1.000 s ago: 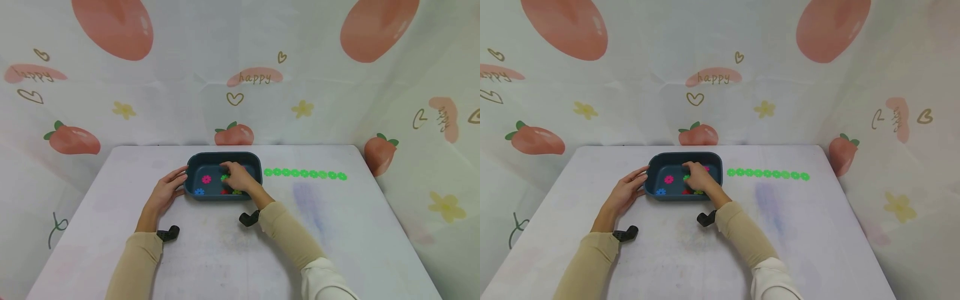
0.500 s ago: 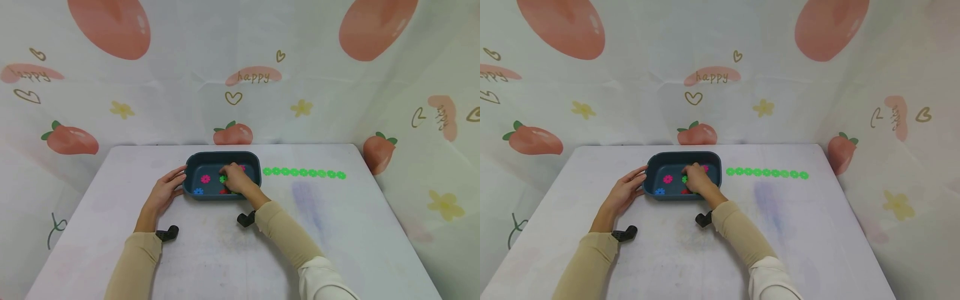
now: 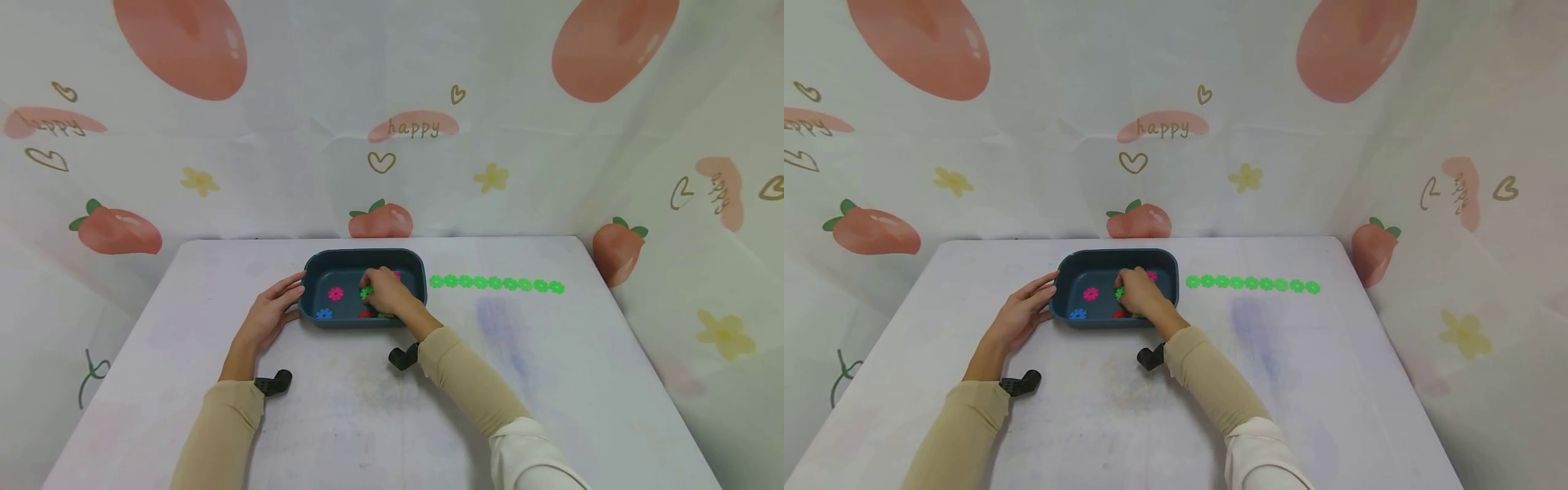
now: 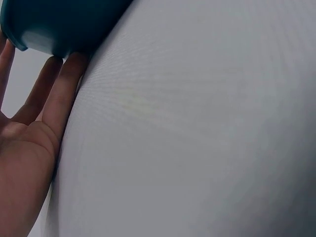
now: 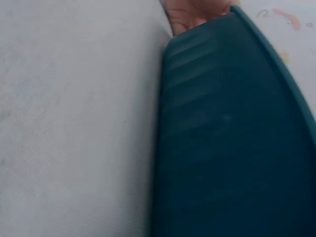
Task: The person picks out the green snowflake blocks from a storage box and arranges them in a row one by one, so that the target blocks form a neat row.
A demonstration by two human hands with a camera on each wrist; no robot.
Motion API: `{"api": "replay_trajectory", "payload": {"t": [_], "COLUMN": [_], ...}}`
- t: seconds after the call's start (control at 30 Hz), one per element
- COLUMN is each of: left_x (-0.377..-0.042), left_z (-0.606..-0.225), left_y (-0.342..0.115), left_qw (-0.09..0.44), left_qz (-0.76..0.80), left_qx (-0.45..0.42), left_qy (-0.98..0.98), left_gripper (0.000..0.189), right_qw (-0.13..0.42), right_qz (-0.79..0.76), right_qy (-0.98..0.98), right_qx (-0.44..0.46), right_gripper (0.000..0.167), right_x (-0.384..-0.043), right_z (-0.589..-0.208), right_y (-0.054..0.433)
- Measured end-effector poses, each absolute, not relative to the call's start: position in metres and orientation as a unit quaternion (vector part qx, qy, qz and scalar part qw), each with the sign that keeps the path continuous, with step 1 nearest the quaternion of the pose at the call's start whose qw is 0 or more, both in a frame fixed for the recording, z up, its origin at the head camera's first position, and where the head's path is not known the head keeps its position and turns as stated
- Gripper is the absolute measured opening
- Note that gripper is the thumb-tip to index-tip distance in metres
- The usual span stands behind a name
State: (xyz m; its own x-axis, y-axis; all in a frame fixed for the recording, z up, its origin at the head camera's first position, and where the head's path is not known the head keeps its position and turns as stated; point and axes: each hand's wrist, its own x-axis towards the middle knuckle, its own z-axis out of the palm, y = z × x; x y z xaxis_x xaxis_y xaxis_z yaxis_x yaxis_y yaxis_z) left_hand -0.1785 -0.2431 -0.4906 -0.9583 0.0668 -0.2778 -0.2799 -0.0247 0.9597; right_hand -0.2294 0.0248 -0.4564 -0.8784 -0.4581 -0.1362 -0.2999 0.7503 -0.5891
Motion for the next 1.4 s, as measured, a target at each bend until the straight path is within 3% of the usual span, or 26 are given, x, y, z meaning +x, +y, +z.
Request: {"api": "replay_trajectory", "payload": {"t": [0.3, 1.4], "left_x": [-0.18, -0.181], "left_z": [-0.491, -0.493], "left_y": [-0.243, -0.245], "left_qw": [0.12, 0.127], "left_qz": [0.715, 0.706], "left_qx": [-0.073, -0.066], "left_qy": [0.685, 0.694], "left_gripper": [0.061, 0.065], "right_qw": [0.137, 0.014], "right_qz": [-0.334, -0.497], "right_qy": [0.907, 0.856], "right_qx": [-0.217, -0.142], "right_gripper": [0.024, 0.025], "right_x": [-0.23, -0.218], "right_z": [-0.443, -0.426], "right_y": [0.035, 0.086]}}
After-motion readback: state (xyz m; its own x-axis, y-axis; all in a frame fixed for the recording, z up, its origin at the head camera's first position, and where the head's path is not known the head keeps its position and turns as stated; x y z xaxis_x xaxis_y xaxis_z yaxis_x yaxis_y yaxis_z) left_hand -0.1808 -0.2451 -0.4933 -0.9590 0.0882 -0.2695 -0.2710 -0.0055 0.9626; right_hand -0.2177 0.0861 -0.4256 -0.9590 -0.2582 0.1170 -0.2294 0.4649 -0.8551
